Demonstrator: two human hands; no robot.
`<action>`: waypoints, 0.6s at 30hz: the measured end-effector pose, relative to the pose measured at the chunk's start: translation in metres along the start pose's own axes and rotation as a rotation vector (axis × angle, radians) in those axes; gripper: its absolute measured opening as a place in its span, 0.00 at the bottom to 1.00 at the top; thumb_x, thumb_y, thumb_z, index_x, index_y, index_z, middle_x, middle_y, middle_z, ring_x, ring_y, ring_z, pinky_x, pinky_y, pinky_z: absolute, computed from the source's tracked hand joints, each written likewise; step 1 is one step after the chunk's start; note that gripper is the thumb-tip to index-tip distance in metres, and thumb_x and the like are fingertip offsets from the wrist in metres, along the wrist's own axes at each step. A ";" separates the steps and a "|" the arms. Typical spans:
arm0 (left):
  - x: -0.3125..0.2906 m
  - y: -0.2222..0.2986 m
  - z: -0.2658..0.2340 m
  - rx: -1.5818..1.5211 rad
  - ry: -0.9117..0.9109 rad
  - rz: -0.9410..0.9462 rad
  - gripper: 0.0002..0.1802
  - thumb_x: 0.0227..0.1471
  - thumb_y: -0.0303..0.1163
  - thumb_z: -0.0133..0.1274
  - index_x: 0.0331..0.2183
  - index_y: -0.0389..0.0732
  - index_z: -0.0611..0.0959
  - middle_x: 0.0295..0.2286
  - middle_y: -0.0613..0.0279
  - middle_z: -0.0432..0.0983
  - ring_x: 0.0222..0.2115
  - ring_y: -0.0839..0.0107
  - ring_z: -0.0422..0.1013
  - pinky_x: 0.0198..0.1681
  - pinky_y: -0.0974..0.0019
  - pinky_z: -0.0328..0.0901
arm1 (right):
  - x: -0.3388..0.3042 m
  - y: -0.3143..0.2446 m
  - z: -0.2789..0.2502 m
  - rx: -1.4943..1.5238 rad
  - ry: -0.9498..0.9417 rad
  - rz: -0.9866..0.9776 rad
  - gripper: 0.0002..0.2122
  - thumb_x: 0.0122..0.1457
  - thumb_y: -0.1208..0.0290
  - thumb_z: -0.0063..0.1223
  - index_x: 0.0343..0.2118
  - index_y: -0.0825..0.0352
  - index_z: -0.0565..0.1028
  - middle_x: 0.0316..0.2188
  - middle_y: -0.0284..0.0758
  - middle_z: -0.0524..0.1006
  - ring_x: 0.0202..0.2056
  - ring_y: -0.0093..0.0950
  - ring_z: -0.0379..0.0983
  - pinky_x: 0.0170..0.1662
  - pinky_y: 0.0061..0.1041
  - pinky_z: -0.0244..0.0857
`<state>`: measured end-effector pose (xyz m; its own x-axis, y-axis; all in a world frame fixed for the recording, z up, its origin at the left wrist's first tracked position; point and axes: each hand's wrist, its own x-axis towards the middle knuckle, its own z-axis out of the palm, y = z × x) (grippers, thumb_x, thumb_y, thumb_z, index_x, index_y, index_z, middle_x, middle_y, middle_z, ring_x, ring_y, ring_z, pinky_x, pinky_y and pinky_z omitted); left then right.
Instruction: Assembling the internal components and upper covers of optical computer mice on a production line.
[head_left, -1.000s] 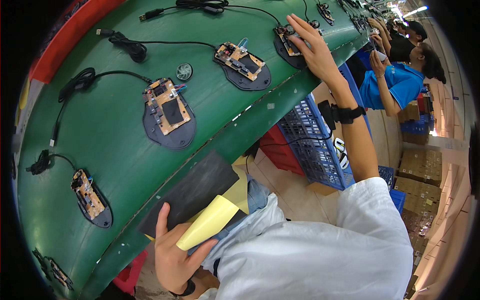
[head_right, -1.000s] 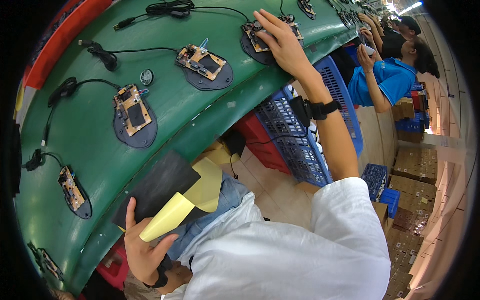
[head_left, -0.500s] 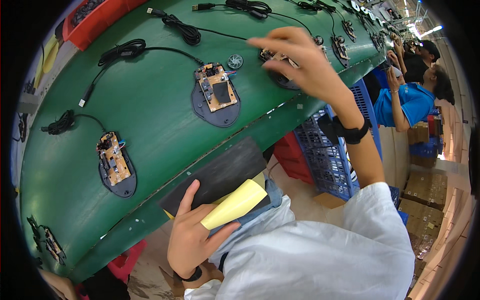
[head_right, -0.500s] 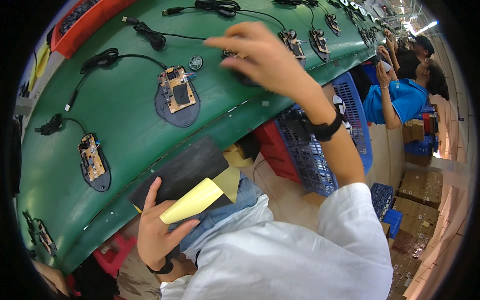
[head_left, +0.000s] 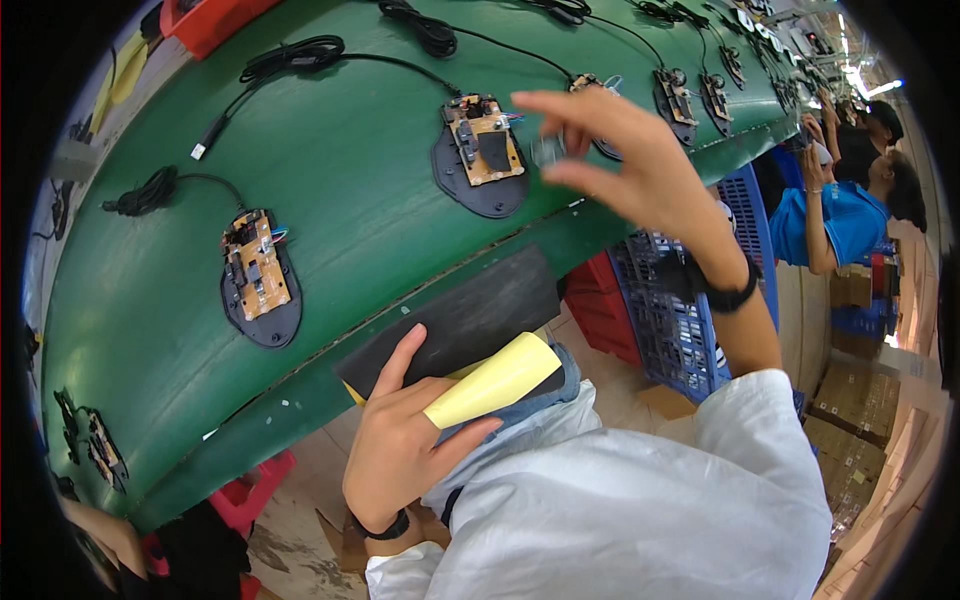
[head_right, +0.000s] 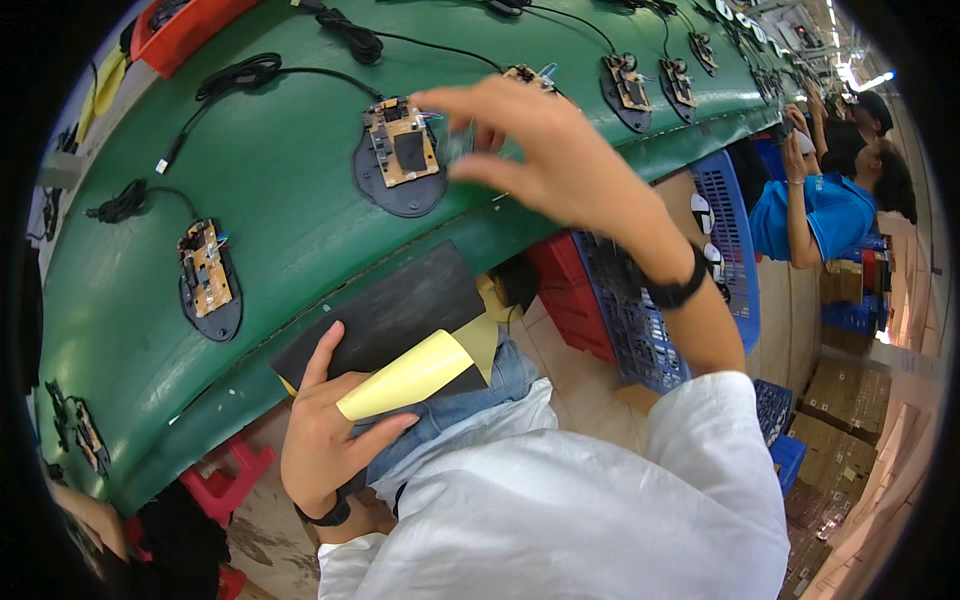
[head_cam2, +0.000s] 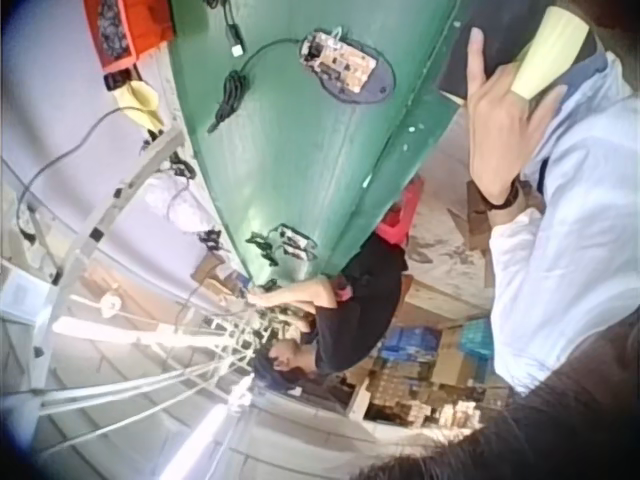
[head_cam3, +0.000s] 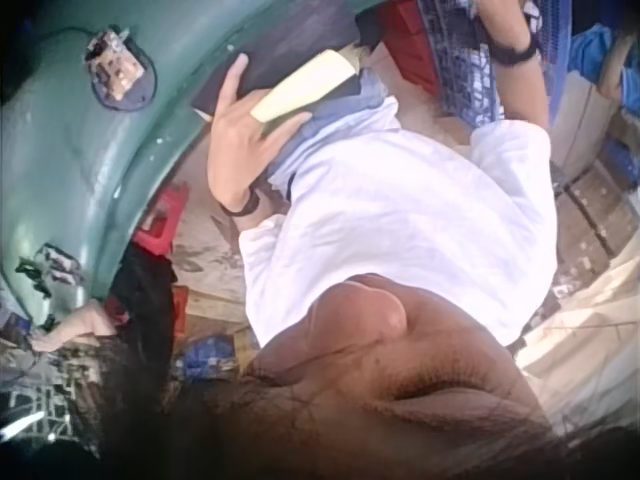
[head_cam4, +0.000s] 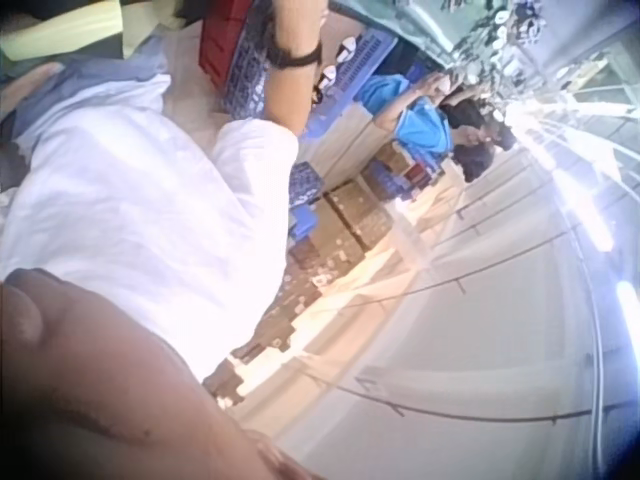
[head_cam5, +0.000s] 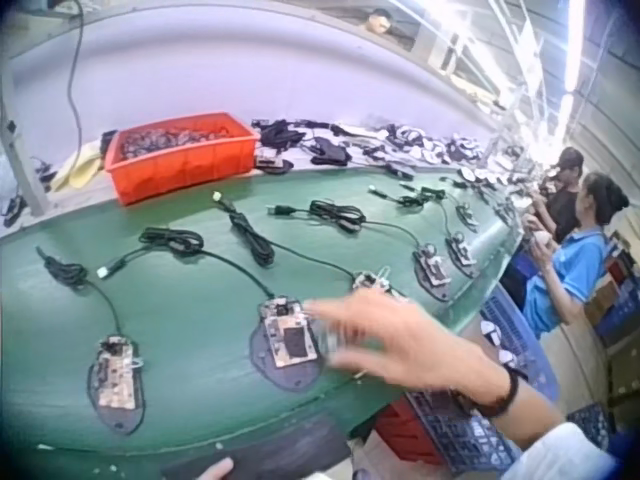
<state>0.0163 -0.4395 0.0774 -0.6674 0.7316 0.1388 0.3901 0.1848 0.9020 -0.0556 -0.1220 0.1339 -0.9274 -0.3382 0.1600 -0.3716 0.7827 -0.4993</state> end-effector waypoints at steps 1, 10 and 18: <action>-0.002 0.000 0.000 0.011 0.009 -0.005 0.17 0.47 0.33 0.70 0.38 0.35 0.88 0.30 0.56 0.84 0.29 0.62 0.80 0.68 0.42 0.55 | -0.006 -0.018 0.004 0.126 -0.018 -0.051 0.22 0.52 0.73 0.69 0.52 0.61 0.81 0.41 0.35 0.80 0.37 0.31 0.75 0.42 0.29 0.71; 0.001 0.010 0.000 0.047 -0.058 -0.081 0.18 0.44 0.33 0.72 0.38 0.38 0.89 0.31 0.58 0.85 0.30 0.64 0.80 0.68 0.42 0.54 | -0.061 -0.038 0.052 0.199 -0.082 -0.274 0.16 0.48 0.72 0.69 0.42 0.66 0.81 0.40 0.34 0.75 0.41 0.33 0.72 0.44 0.30 0.67; 0.000 0.009 0.001 0.057 -0.059 -0.104 0.18 0.43 0.33 0.72 0.37 0.37 0.89 0.29 0.59 0.84 0.28 0.64 0.79 0.69 0.43 0.53 | -0.044 0.048 -0.030 -0.123 0.184 0.008 0.23 0.54 0.85 0.61 0.53 0.60 0.81 0.42 0.37 0.79 0.41 0.32 0.77 0.47 0.28 0.74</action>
<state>0.0207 -0.4374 0.0849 -0.6685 0.7434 0.0201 0.3571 0.2971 0.8856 -0.0339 -0.0536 0.1286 -0.9184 -0.2400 0.3145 -0.3565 0.8467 -0.3951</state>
